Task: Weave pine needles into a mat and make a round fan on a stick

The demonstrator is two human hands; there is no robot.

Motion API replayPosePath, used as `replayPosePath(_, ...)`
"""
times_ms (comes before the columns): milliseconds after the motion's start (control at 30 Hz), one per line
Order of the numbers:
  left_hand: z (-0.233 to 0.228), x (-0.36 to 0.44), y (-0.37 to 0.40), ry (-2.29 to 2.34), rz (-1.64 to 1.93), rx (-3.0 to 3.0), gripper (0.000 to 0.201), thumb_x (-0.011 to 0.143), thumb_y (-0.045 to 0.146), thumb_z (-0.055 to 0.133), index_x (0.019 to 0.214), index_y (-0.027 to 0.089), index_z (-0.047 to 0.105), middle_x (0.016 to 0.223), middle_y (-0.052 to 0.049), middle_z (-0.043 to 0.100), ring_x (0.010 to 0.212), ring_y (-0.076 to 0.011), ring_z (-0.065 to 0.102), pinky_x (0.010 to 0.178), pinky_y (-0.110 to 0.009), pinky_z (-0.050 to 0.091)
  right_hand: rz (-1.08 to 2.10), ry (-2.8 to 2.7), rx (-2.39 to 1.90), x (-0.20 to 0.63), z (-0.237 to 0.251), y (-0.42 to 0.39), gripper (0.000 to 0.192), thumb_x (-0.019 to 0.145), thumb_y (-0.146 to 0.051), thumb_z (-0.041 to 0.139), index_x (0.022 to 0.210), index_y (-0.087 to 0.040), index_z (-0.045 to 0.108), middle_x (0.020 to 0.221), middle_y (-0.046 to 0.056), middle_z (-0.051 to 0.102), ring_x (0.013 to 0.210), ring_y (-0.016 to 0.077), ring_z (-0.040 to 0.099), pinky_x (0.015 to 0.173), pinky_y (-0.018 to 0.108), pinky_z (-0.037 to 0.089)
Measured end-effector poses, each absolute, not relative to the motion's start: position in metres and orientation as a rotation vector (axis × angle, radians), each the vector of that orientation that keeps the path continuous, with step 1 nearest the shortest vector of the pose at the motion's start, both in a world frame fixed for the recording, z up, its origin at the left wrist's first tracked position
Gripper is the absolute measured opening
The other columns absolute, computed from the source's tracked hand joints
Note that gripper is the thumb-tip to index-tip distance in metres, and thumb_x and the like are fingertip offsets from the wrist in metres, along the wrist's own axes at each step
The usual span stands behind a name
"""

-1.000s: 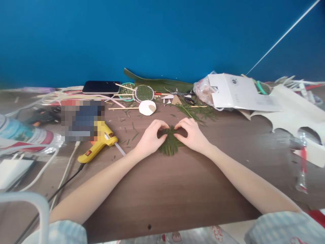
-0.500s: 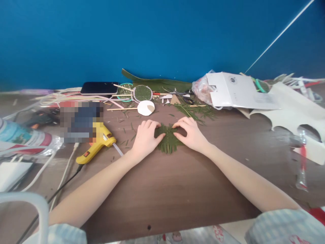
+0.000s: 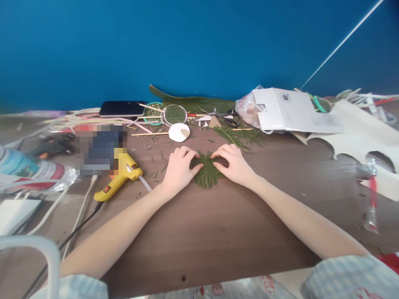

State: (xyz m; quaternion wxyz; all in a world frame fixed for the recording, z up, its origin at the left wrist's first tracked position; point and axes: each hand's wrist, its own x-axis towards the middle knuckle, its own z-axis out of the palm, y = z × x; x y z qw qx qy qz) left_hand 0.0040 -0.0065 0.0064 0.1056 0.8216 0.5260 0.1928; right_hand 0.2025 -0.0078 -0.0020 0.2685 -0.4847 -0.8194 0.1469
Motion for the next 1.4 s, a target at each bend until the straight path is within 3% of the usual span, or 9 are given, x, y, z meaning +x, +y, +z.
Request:
replayPosePath(433, 0.008, 0.002, -0.004, 1.48, 0.638, 2.306, 0.012, 0.079, 0.026, 0.059, 0.087, 0.017, 0.058, 0.091, -0.005, 0.059, 0.089, -0.0209, 0.051, 0.082, -0.036, 0.04, 0.462, -2.154, -1.285, 0.204, -0.002, -0.006, 0.007, 0.079, -0.018, 0.055, 0.085, -0.021, 0.058, 0.089, 0.005, 0.059, 0.089, 0.0229, 0.049, 0.083, 0.041, 0.037)
replayPosePath(500, 0.011, 0.001, -0.003, 1.443, 0.721, 2.247, 0.009, 0.083, 0.021, 0.051, 0.086, 0.017, 0.058, 0.09, -0.004, 0.059, 0.089, -0.0192, 0.052, 0.082, -0.034, 0.041, 0.527, -2.056, -1.257, 0.206, 0.0, -0.004, 0.008, 0.08, -0.018, 0.053, 0.084, -0.021, 0.058, 0.088, 0.005, 0.059, 0.088, 0.0214, 0.051, 0.079, 0.038, 0.04)
replayPosePath(600, 0.016, -0.001, -0.004, 1.333, 0.756, 2.302, 0.02, 0.083, 0.011, 0.04, 0.086, 0.018, 0.058, 0.093, -0.004, 0.061, 0.093, -0.0181, 0.053, 0.085, -0.033, 0.04, 0.614, -1.851, -1.271, 0.212, 0.002, 0.001, 0.012, 0.08, -0.016, 0.048, 0.083, -0.021, 0.059, 0.087, 0.004, 0.058, 0.079, 0.0176, 0.054, 0.066, 0.031, 0.043)
replayPosePath(767, 0.02, -0.001, -0.008, 0.969, 0.483, 2.621, 0.027, 0.08, 0.01, 0.038, 0.091, 0.02, 0.061, 0.104, -0.004, 0.063, 0.101, -0.0185, 0.053, 0.092, -0.034, 0.037, 0.548, -1.673, -1.351, 0.225, 0.001, 0.012, 0.015, 0.076, -0.014, 0.046, 0.082, -0.021, 0.058, 0.087, 0.005, 0.06, 0.076, 0.0175, 0.055, 0.061, 0.03, 0.043)
replayPosePath(967, 0.022, -0.001, -0.011, 0.964, 0.376, 2.691, 0.04, 0.079, 0.002, 0.031, 0.098, 0.018, 0.062, 0.102, -0.005, 0.064, 0.093, -0.0194, 0.054, 0.086, -0.034, 0.042, 0.255, -1.784, -1.452, 0.232, -0.009, 0.02, 0.018, 0.073, -0.011, 0.047, 0.082, -0.021, 0.059, 0.086, 0.007, 0.059, 0.081, 0.0227, 0.052, 0.075, 0.04, 0.043)
replayPosePath(1100, 0.022, -0.003, -0.008, 0.968, 0.44, 2.615, 0.041, 0.077, 0.001, 0.031, 0.097, 0.019, 0.062, 0.099, -0.004, 0.065, 0.095, -0.0173, 0.055, 0.088, -0.032, 0.041, 0.077, -1.813, -1.556, 0.23, -0.013, 0.021, 0.016, 0.075, -0.019, 0.052, 0.089, -0.023, 0.06, 0.094, 0.008, 0.058, 0.089, 0.0283, 0.048, 0.075, 0.045, 0.04)
replayPosePath(1267, 0.024, -0.005, -0.008, 0.943, 0.339, 2.727, 0.039, 0.078, 0.003, 0.035, 0.102, 0.02, 0.061, 0.108, -0.004, 0.063, 0.1, -0.0188, 0.054, 0.09, -0.034, 0.039, 0.09, -1.844, -1.63, 0.23, -0.016, 0.023, 0.016, 0.076, -0.024, 0.056, 0.091, -0.022, 0.06, 0.094, 0.009, 0.059, 0.09, 0.0303, 0.047, 0.073, 0.046, 0.039)
replayPosePath(1400, 0.027, -0.005, -0.011, 0.955, 0.216, 2.811, 0.036, 0.081, 0.005, 0.035, 0.101, 0.018, 0.062, 0.1, -0.006, 0.064, 0.092, -0.0196, 0.055, 0.083, -0.034, 0.041, 0.137, -1.841, -1.634, 0.231, -0.015, 0.025, 0.015, 0.075, -0.018, 0.056, 0.09, -0.022, 0.06, 0.088, 0.008, 0.059, 0.087, 0.0274, 0.048, 0.073, 0.042, 0.04)
